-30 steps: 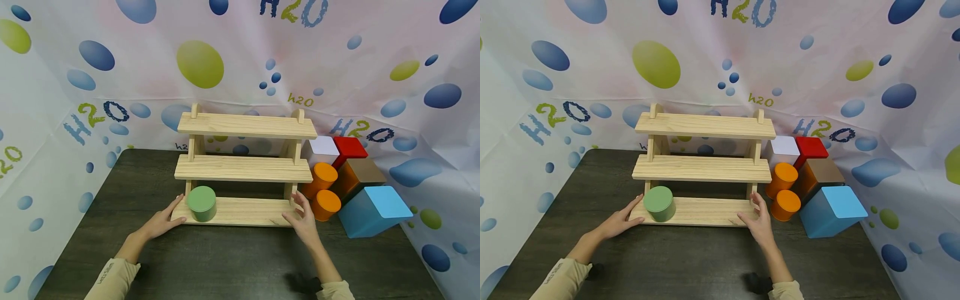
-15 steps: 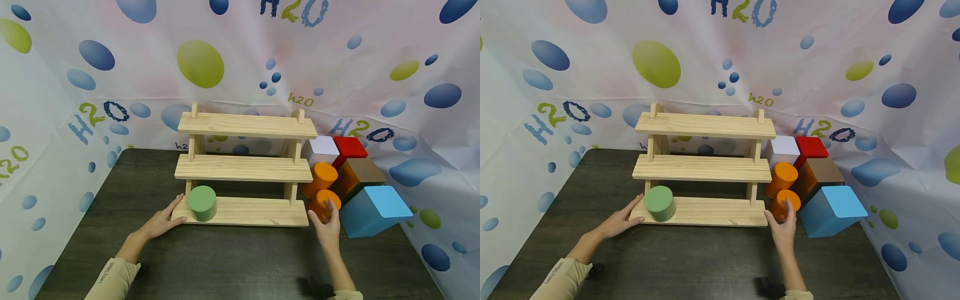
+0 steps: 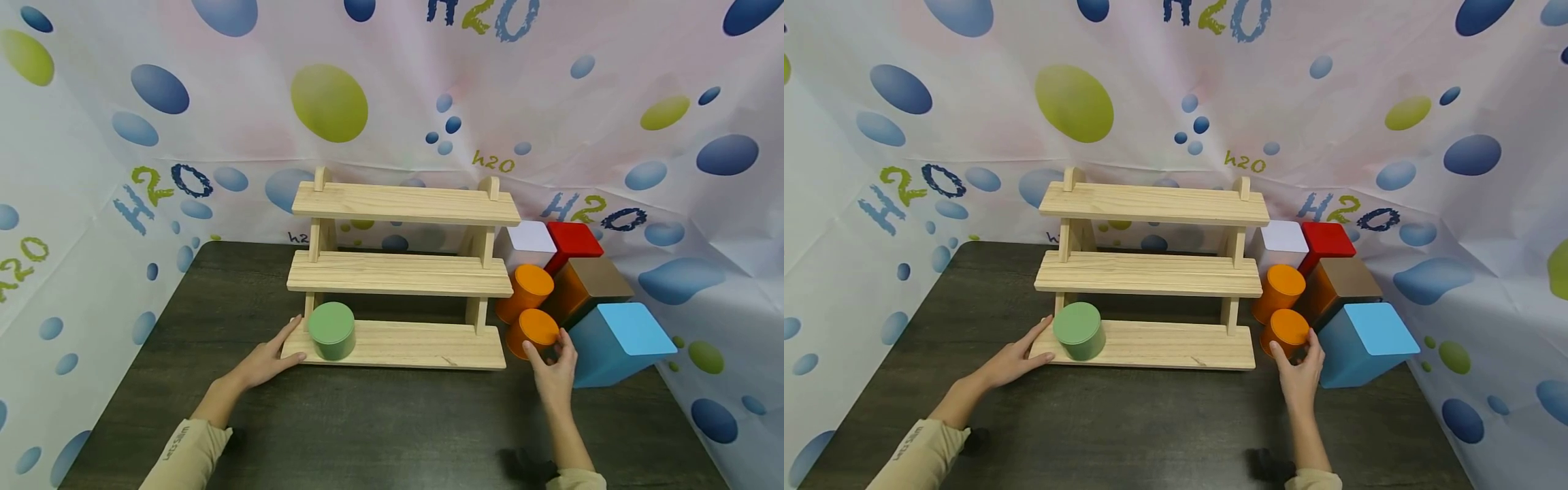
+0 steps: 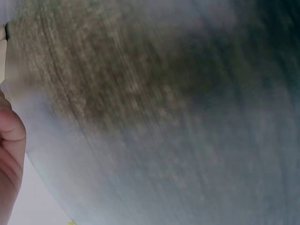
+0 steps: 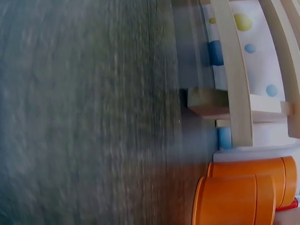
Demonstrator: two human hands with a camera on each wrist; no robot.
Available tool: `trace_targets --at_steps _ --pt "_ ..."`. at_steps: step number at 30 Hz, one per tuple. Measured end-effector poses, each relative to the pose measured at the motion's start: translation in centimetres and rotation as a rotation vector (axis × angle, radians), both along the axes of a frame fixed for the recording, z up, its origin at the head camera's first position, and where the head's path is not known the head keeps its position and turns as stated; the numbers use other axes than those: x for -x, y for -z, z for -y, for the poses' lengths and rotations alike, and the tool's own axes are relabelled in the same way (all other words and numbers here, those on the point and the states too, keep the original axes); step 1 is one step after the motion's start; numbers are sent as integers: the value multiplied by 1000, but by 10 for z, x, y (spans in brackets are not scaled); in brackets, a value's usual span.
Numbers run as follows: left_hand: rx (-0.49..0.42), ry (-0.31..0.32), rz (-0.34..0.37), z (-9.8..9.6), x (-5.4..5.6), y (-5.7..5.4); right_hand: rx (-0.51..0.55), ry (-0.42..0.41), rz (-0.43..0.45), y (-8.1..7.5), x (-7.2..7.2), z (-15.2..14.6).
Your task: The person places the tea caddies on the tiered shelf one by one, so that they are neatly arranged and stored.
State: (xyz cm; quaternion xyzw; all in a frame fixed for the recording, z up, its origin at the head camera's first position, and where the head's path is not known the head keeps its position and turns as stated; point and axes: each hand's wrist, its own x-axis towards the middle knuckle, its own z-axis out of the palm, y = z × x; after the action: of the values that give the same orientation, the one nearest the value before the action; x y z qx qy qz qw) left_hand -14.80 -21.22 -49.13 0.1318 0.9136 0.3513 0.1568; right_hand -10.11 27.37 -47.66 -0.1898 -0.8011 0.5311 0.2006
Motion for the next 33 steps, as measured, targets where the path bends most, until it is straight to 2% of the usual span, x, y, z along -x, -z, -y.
trace_targets --at_steps 5,15,33 --pt "3 1 -6 0 1 1 -22 -24 110 -1 7 -7" --pt "-1 1 -10 0 0 -1 11 -10 191 1 22 -11" --pt "8 -4 -4 0 0 0 39 -31 197 8 28 -16"
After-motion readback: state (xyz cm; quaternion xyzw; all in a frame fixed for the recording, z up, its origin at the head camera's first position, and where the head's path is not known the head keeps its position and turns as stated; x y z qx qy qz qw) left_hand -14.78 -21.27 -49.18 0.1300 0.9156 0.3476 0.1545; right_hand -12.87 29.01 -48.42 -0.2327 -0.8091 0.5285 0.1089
